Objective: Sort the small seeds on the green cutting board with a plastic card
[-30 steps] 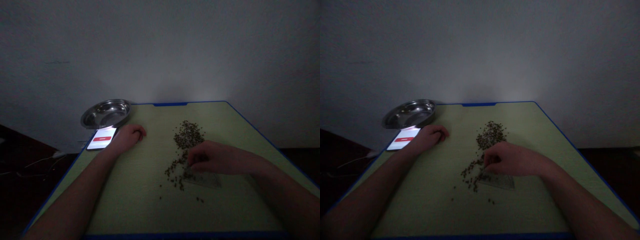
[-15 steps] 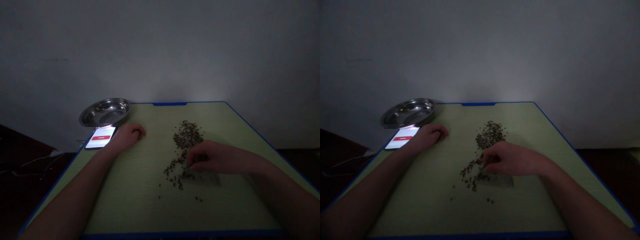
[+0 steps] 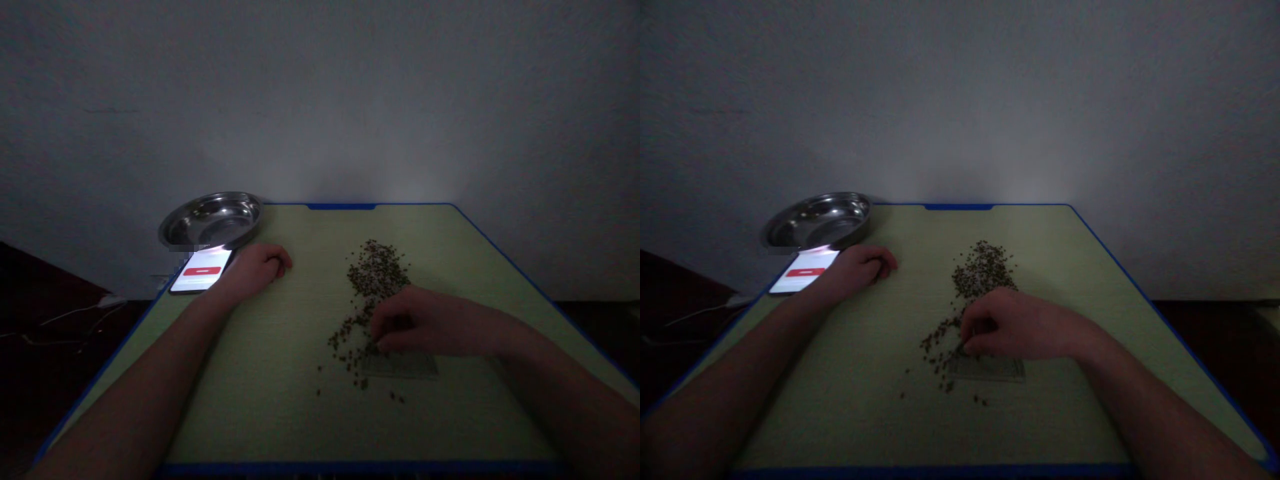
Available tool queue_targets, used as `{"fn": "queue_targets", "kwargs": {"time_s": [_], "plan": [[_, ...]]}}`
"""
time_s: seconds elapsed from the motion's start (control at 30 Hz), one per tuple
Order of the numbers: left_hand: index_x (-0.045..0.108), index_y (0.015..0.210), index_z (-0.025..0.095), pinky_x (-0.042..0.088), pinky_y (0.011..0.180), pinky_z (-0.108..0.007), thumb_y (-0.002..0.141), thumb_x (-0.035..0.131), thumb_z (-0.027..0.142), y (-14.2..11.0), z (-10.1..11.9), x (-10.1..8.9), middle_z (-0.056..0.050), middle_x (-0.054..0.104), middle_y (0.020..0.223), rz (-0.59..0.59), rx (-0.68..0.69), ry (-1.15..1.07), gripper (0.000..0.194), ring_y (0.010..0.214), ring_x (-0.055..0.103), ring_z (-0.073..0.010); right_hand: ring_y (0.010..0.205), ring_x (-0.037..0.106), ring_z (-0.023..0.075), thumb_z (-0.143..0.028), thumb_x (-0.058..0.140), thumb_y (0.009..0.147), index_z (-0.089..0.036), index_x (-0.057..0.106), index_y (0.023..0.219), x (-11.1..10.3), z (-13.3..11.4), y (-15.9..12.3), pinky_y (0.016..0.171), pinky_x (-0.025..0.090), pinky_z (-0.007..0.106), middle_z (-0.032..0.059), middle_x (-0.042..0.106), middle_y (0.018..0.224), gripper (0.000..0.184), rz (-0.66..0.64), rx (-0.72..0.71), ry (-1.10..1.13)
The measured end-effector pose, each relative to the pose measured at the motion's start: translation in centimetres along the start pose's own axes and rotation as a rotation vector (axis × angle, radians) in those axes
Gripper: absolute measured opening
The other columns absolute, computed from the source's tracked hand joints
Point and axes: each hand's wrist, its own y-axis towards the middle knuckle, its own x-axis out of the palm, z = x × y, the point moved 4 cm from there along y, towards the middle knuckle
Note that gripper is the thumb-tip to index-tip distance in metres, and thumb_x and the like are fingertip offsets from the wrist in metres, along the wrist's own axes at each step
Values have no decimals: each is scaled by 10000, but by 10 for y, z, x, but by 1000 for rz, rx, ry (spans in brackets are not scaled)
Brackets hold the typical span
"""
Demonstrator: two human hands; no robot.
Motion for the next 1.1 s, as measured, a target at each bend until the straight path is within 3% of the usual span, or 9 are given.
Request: {"fn": "queue_targets", "kwargs": {"time_s": [0.73, 0.93, 1.1], "plan": [[681, 737, 190, 385, 547, -254, 672, 393, 157, -2, 4, 0, 7, 657, 654, -6, 5, 10, 298, 586, 554, -134, 618, 527, 101, -271, 617, 821, -190, 707, 854, 3, -2, 1, 538, 379, 212, -20, 634, 713, 126, 27, 10, -1], [687, 752, 193, 390, 552, -254, 672, 392, 163, -1, 4, 0, 9, 660, 653, 0, 9, 24, 307, 590, 560, -136, 580, 508, 94, -279, 607, 832, -184, 695, 832, 3, -2, 3, 524, 367, 210, -29, 616, 666, 129, 93, 27, -27], [694, 761, 194, 384, 537, -252, 672, 392, 161, -1, 4, 0, 7, 657, 647, 1, -3, 21, 317, 572, 556, -134, 596, 508, 94, -276, 595, 845, -184, 697, 850, 5, -4, 2, 533, 362, 208, -25, 626, 689, 137, 57, 11, -25]]}}
